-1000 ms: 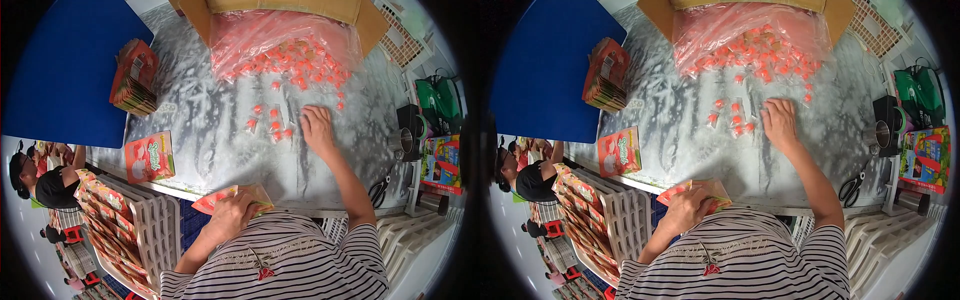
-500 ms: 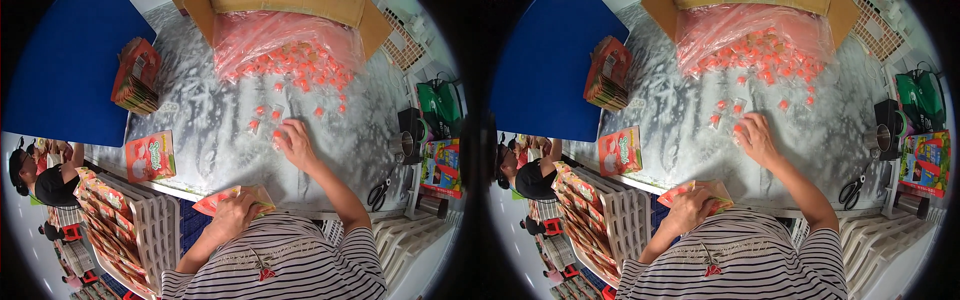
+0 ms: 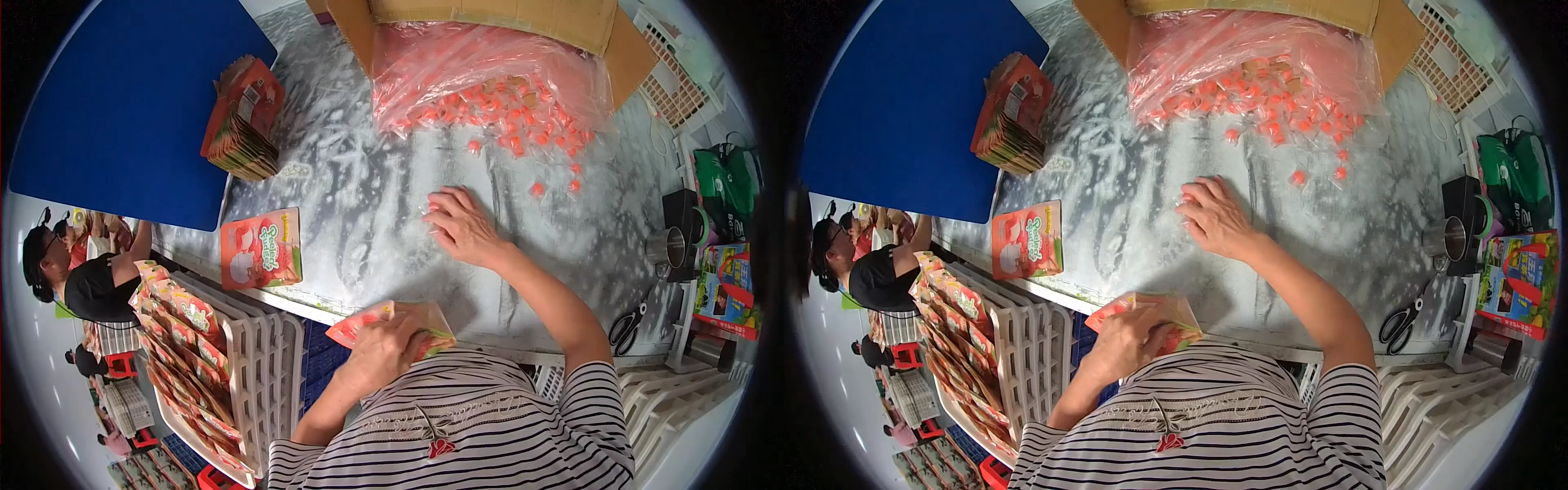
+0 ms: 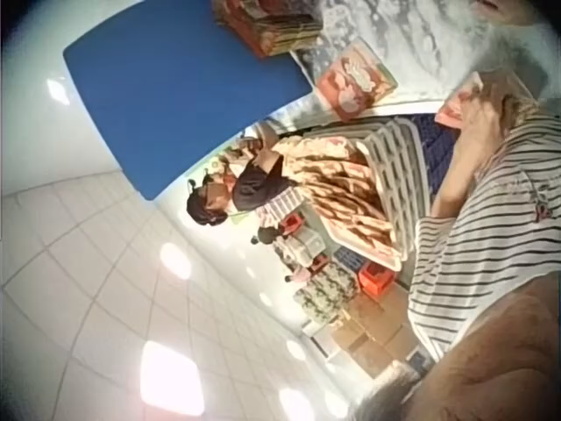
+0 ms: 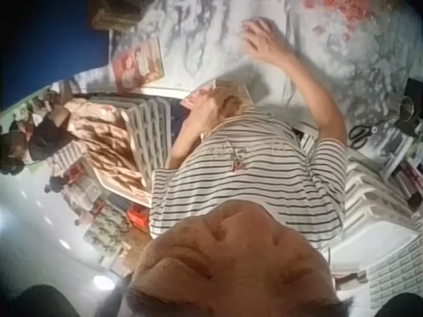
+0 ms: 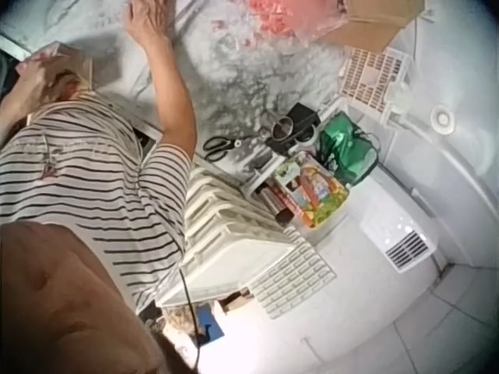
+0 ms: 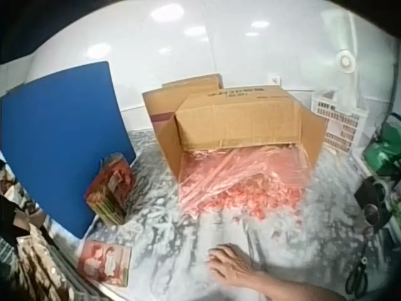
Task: Packaging individual candies into larger branded bags and placing them in a crate.
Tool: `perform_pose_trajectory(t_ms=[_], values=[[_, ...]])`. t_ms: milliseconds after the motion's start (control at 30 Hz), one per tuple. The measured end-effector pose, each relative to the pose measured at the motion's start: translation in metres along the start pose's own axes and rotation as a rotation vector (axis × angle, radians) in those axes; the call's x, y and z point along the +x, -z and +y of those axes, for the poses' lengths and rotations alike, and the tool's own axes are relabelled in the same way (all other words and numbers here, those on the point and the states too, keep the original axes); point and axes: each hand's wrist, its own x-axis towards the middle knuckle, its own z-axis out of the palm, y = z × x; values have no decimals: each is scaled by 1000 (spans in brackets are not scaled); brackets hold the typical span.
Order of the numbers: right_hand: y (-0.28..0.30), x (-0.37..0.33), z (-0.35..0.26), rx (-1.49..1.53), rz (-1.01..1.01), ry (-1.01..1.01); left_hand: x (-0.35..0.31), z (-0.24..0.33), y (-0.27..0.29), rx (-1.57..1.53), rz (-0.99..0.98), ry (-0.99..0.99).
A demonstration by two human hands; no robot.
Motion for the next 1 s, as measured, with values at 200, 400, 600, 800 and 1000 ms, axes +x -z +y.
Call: perform_pose_trajectory(t_ms=[200, 400, 600, 800, 1000], values=[[35, -37, -46, 33, -115, -122, 11, 7, 43, 48, 118, 28], [17, -40, -42, -12, -22, -8, 15, 12, 52, 3, 103, 91], [5, -53, -31, -94, 88, 3, 10, 5, 53, 30, 117, 128], [27, -37, -14, 627, 450, -538, 23, 3, 40, 16, 49, 75], [88, 8, -96, 1718, 386, -803, 43, 5, 27, 40, -20, -55]])
